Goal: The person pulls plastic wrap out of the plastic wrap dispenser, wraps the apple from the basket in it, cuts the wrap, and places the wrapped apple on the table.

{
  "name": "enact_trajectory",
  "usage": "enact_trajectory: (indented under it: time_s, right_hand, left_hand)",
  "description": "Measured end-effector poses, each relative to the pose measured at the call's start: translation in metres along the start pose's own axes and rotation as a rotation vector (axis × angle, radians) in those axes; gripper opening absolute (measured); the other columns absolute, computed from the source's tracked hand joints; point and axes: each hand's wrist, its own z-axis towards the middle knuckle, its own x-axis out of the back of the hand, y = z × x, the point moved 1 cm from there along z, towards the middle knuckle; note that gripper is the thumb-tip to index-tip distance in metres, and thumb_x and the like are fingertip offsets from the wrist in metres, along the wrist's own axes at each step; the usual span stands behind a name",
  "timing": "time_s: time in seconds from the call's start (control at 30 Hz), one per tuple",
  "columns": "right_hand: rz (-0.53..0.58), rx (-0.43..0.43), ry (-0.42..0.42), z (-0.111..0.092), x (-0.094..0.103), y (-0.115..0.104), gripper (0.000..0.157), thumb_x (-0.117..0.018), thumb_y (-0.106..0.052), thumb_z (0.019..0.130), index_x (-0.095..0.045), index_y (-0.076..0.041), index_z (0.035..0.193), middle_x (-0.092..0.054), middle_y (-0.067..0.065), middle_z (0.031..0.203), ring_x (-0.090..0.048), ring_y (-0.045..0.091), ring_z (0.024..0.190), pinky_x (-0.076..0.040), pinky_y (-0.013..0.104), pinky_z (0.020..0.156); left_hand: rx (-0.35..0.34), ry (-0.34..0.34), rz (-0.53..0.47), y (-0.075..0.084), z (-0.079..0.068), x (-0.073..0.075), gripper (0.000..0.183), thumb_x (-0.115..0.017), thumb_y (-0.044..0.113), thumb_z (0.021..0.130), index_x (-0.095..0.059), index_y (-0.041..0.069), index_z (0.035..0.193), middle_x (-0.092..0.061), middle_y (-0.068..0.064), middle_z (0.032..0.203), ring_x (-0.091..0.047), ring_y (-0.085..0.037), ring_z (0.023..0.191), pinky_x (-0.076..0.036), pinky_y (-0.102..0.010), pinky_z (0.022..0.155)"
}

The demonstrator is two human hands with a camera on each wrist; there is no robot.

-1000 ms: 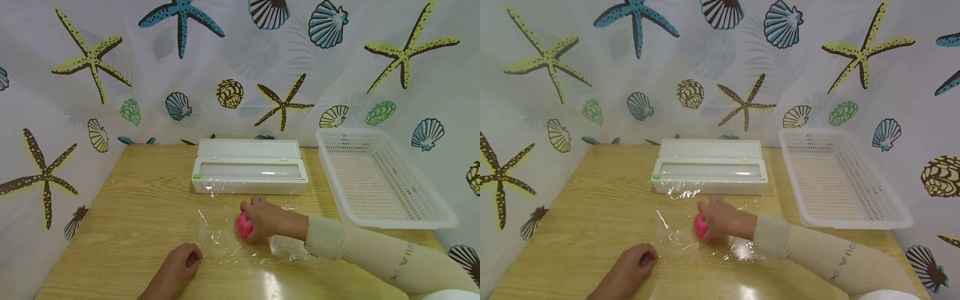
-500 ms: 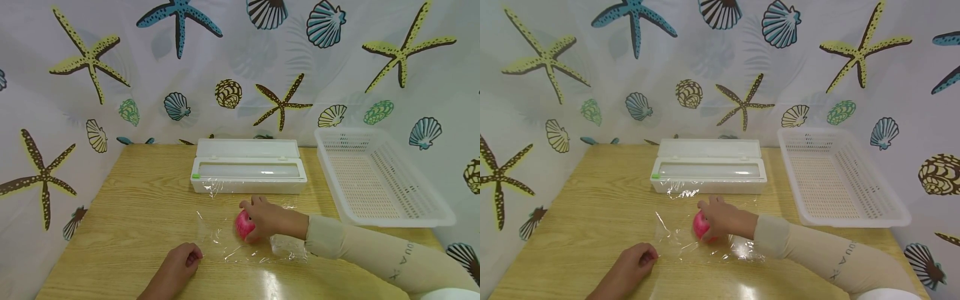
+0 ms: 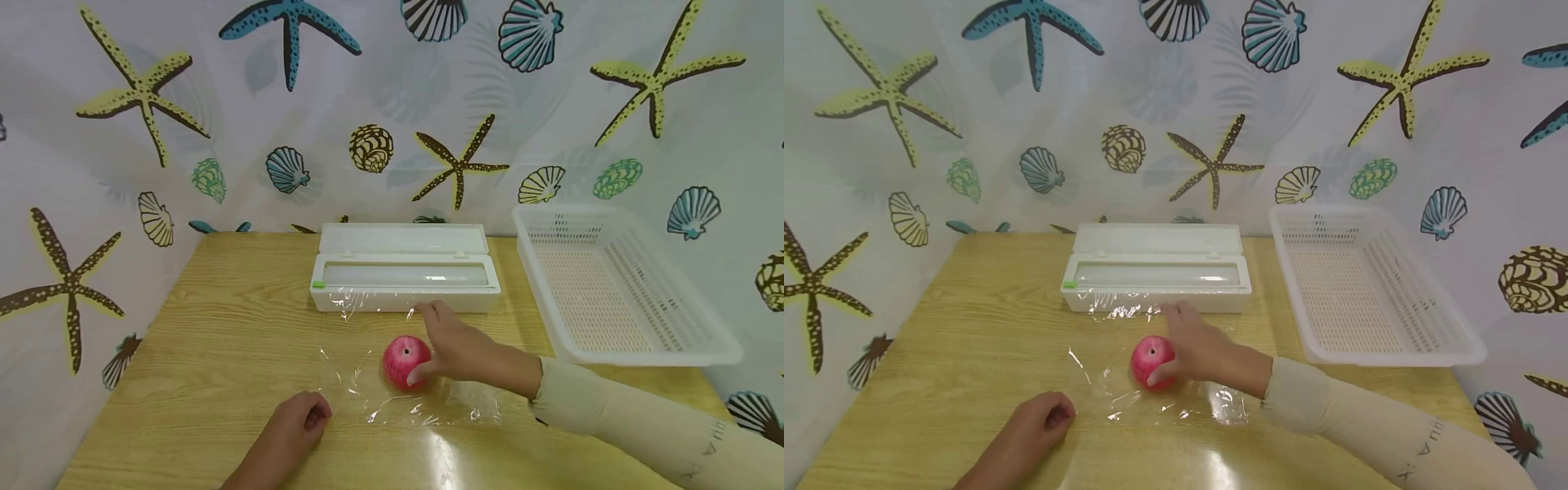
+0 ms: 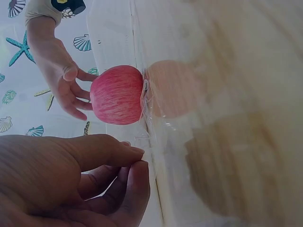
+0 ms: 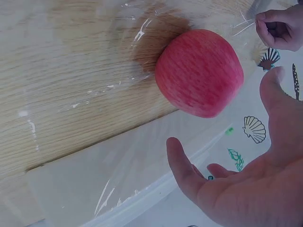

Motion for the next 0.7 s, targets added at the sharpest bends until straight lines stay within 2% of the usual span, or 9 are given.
enact_trajectory:
  time_s: [0.13,0.3,0.37,0.53,0.7]
  right_hand:
    - [-0.026,0.009,0.034,-0.013,0.007,0.01,0.098,-0.083,-0.048,0.061,-0.037,-0.002,0.135,-0.044,0.013,0.121,-0.053,0.024,0.1,-0.053,0.035,0.073]
    - [-0.057,-0.006,0.023,-0.032,0.011,0.024,0.073,-0.078,-0.038,0.072,-0.048,0.003,0.124,-0.049,0.012,0.113,-0.053,0.023,0.099,-0.051,0.033,0.073]
    - [-0.064,-0.002,0.012,-0.04,0.011,0.03,0.064,-0.077,-0.031,0.075,-0.05,0.004,0.12,-0.051,0.011,0.11,-0.053,0.024,0.099,-0.05,0.034,0.077]
    - [-0.067,-0.004,-0.021,-0.059,0.01,0.041,0.05,-0.077,-0.021,0.076,-0.056,0.002,0.114,-0.055,0.01,0.107,-0.056,0.024,0.097,-0.049,0.036,0.08]
    - [-0.059,-0.011,-0.072,-0.078,0.004,0.051,0.044,-0.078,-0.019,0.074,-0.06,-0.002,0.111,-0.058,0.008,0.107,-0.058,0.025,0.097,-0.05,0.038,0.076]
  left_hand:
    - [0.013,-0.009,-0.003,0.0,0.001,0.0,0.017,-0.061,-0.007,0.08,-0.061,0.01,0.079,-0.052,0.008,0.074,-0.046,-0.003,0.065,-0.045,-0.02,0.058]
    - [0.022,-0.014,-0.021,0.003,0.0,0.001,0.017,-0.061,-0.008,0.081,-0.061,0.01,0.08,-0.054,0.007,0.075,-0.048,-0.004,0.067,-0.045,-0.02,0.059]
    - [0.025,-0.018,-0.025,0.004,0.0,0.001,0.017,-0.061,-0.007,0.081,-0.06,0.01,0.08,-0.054,0.006,0.075,-0.048,-0.005,0.067,-0.046,-0.02,0.059]
    - [0.027,-0.014,-0.019,0.005,-0.001,0.001,0.018,-0.062,-0.008,0.081,-0.06,0.01,0.08,-0.055,0.007,0.076,-0.049,-0.004,0.068,-0.046,-0.02,0.06]
    - [0.017,0.012,-0.003,0.005,-0.001,0.0,0.019,-0.062,-0.009,0.079,-0.06,0.01,0.079,-0.055,0.007,0.075,-0.049,-0.004,0.067,-0.046,-0.02,0.059]
